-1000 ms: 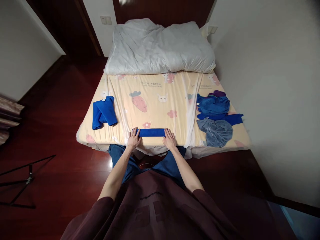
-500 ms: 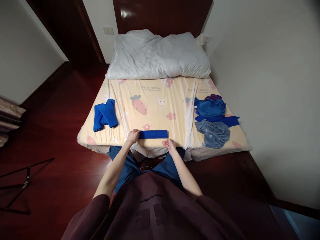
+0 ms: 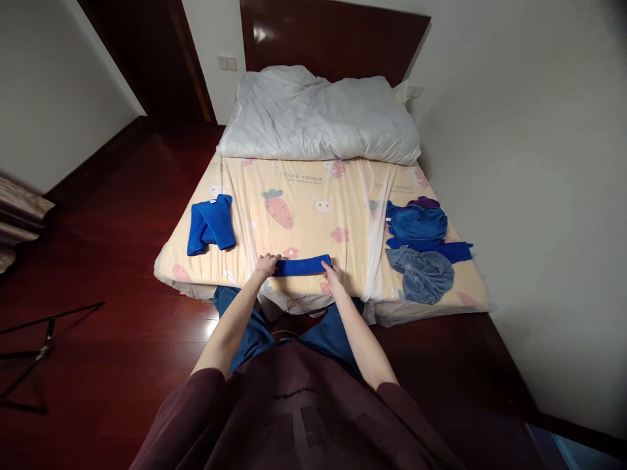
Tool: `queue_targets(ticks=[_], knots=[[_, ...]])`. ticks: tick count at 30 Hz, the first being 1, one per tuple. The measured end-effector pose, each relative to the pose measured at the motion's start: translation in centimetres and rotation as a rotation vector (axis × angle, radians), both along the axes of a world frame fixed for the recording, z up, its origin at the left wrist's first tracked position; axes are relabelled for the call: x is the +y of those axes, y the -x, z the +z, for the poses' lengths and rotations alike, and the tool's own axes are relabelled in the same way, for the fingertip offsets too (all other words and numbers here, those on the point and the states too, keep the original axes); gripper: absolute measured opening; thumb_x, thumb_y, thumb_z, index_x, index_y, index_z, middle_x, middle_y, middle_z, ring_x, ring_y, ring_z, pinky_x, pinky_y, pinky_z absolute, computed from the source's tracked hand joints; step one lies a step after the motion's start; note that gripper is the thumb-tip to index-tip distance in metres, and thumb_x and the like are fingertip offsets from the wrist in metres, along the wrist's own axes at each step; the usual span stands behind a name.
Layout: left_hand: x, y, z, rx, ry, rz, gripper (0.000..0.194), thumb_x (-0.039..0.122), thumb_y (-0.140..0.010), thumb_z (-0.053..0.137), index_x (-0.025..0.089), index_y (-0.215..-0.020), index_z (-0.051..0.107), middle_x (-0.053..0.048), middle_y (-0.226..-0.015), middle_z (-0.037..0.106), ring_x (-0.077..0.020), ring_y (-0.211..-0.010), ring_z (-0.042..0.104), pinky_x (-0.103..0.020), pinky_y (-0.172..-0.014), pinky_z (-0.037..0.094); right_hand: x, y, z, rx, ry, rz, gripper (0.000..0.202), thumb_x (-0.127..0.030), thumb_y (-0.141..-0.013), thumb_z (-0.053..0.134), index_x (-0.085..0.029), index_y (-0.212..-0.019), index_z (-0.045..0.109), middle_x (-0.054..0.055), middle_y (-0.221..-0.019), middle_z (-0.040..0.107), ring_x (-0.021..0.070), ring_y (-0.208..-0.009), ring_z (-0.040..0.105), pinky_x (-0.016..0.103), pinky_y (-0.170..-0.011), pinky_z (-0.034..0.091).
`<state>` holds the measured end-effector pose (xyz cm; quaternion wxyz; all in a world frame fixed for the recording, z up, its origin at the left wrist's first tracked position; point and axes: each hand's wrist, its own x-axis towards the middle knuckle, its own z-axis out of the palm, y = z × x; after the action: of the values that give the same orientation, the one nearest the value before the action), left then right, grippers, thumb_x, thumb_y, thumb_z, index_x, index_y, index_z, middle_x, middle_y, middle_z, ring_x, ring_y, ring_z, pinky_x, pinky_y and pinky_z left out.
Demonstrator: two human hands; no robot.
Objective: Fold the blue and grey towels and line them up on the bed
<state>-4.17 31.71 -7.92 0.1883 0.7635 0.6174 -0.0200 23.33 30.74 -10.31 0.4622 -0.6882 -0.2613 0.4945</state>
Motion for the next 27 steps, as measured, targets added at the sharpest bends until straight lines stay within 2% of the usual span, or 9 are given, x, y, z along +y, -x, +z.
queue_targets(ticks=[3,5,8,10,13,16,18,21,27], knots=[[0.5,0.3,-0.1,-0.051,0.003,-0.039,0.06,0.011,-0.079,0.066,0.025,-0.136,0.052,-0.012,-0.128,0.066,-0.0296,-0.128,0.053,-0.043,-0.104,0.042,0.4,0.5,1.1,0.006,-0.088,0.045,0.042,-0.049,-0.064,0.078,-0.019,-0.091,0.067,-0.001,-0.074,0.069,0.0125,-0.068,0.064,0.019,-0.059,0.049],[1.0,0.6,-0.2,-0.085,0.008,-0.055,0.072,0.009,-0.074,0.066,0.023,-0.142,0.048,-0.012,-0.13,0.066,-0.0295,-0.129,0.052,-0.042,-0.104,0.044,0.9,1.1,2.5,0.03,-0.169,0.123,0.05,-0.053,-0.066,0.076,-0.019,-0.101,0.067,0.002,-0.089,0.073,0.0146,-0.078,0.066,0.023,-0.067,0.052],[1.7,1.4,-0.1,-0.174,0.011,-0.043,0.083,0.007,-0.065,0.066,0.02,-0.146,0.047,-0.011,-0.127,0.068,-0.0299,-0.126,0.055,-0.041,-0.103,0.046,1.9,2.8,5.4,0.003,-0.321,0.261,0.053,-0.055,-0.067,0.077,-0.018,-0.104,0.068,0.004,-0.096,0.073,0.0174,-0.084,0.066,0.027,-0.074,0.053],[2.0,2.2,0.2,-0.273,0.007,-0.033,0.078,0.008,-0.061,0.066,0.018,-0.138,0.056,-0.01,-0.119,0.071,-0.0289,-0.116,0.06,-0.038,-0.099,0.048,2.7,4.4,7.8,-0.034,-0.434,0.347,0.051,-0.054,-0.067,0.078,-0.018,-0.102,0.068,0.005,-0.096,0.073,0.0191,-0.087,0.066,0.03,-0.078,0.053],[1.9,4.0,0.9,-0.431,-0.009,-0.039,0.048,0.015,-0.06,0.068,0.016,-0.108,0.072,-0.007,-0.1,0.072,-0.0249,-0.092,0.066,-0.032,-0.084,0.053,4.1,7.4,11.5,-0.045,-0.56,0.496,0.048,-0.054,-0.068,0.08,-0.018,-0.098,0.069,0.005,-0.094,0.073,0.0205,-0.088,0.066,0.032,-0.082,0.053],[1.3,6.1,1.6,-0.514,-0.042,-0.007,0.028,0.025,-0.06,0.074,0.016,-0.086,0.071,-0.005,-0.091,0.068,-0.0206,-0.079,0.063,-0.03,-0.074,0.053,5.4,10.7,14.6,-0.01,-0.625,0.682,0.046,-0.055,-0.068,0.081,-0.02,-0.096,0.07,0.004,-0.093,0.072,0.0208,-0.088,0.066,0.033,-0.083,0.054],[0.7,7.5,1.8,-0.545,-0.094,0.045,0.028,0.03,-0.061,0.075,0.017,-0.084,0.068,-0.005,-0.092,0.066,-0.019,-0.078,0.062,-0.03,-0.075,0.053,6.3,12.7,16.3,0.013,-0.655,0.789,0.046,-0.054,-0.068,0.082,-0.02,-0.096,0.071,0.004,-0.093,0.072,0.0208,-0.088,0.067,0.033,-0.082,0.055],[-0.3,9.3,2.0,-0.599,-0.184,0.17,0.033,0.034,-0.065,0.075,0.017,-0.093,0.066,-0.004,-0.092,0.066,-0.0187,-0.077,0.061,-0.031,-0.075,0.052,7.8,15.5,18.0,0.008,-0.695,0.898,0.046,-0.052,-0.066,0.084,-0.019,-0.096,0.072,0.004,-0.095,0.072,0.0209,-0.09,0.067,0.034,-0.083,0.056],[-0.9,11.4,2.2,-0.547,-0.31,0.45,0.028,0.035,-0.076,0.07,0.019,-0.097,0.062,-0.005,-0.088,0.07,-0.0214,-0.079,0.065,-0.031,-0.073,0.049,9.9,19.8,20.0,-0.096,-0.791,1.002,0.042,-0.043,-0.068,0.082,-0.02,-0.102,0.075,0.006,-0.104,0.073,0.0214,-0.095,0.069,0.038,-0.088,0.055]])
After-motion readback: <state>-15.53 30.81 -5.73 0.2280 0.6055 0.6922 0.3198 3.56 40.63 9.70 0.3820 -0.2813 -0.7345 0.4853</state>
